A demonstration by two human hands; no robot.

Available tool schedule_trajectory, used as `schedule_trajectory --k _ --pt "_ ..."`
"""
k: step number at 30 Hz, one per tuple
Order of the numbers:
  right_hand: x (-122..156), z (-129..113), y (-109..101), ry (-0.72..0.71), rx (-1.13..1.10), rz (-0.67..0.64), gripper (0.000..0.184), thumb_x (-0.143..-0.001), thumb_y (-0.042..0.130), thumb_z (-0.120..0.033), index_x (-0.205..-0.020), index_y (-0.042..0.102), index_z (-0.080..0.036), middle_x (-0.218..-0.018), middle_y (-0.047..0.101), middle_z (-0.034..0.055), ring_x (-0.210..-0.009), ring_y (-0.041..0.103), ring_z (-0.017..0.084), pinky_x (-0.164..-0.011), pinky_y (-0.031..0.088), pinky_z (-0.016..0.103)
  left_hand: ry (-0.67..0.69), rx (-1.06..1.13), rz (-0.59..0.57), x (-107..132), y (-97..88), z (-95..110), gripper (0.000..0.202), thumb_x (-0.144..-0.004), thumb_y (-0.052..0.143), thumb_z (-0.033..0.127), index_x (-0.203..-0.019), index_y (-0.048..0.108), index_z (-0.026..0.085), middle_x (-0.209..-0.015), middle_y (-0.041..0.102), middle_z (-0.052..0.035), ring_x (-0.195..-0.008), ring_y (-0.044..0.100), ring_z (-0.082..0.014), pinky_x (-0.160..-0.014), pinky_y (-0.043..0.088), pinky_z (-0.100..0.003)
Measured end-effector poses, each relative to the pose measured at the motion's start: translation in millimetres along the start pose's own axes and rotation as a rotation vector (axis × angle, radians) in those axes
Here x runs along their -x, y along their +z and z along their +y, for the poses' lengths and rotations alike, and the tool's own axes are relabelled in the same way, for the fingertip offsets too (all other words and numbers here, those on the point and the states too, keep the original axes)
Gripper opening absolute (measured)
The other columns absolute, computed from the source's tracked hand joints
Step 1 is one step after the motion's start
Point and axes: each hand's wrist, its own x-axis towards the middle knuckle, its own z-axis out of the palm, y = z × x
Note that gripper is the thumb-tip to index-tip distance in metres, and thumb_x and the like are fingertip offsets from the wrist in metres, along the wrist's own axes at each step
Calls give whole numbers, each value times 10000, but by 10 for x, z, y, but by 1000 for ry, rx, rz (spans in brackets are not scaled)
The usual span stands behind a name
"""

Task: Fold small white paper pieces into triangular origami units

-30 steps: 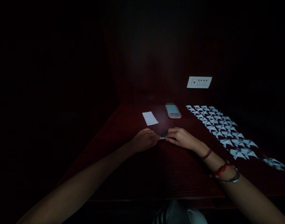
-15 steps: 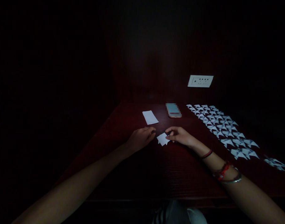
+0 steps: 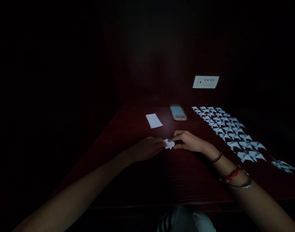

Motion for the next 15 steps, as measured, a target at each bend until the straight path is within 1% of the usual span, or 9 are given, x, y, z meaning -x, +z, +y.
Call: schedule_trajectory --k 5,10,12,15 --pt "-5 20 20 -94 35 -28 223 -755 501 -230 -950 601 -188 -857 539 49 -793 509 128 -708 395 244 20 13 9 10 29 -77 287 -858 326 187 -1126 421 226 -1141 454 -17 -1001 445 -129 -854 336 -279" --pt "-20 -11 20 -124 9 -23 209 -781 461 -240 -918 604 -173 -846 567 52 -794 523 128 -726 394 246 22 -10 11 21 67 -129 305 -860 323 181 -1153 397 225 -1187 435 -12 -1117 352 -138 -904 297 -302" --pt "-22 -18 23 -120 6 -28 201 -781 462 -244 -896 606 -164 -837 572 52 -776 528 125 -715 397 242 29 -6 15 19 69 -118 313 -857 331 187 -1161 388 233 -1185 439 -5 -1112 359 -135 -899 302 -298" --pt "-28 -20 41 -139 13 -46 197 -785 456 -245 -878 608 -159 -827 574 49 -769 529 121 -713 395 237 46 -12 3 14 51 -78 318 -850 340 190 -1160 391 241 -1201 422 -7 -1052 419 -136 -872 322 -295"
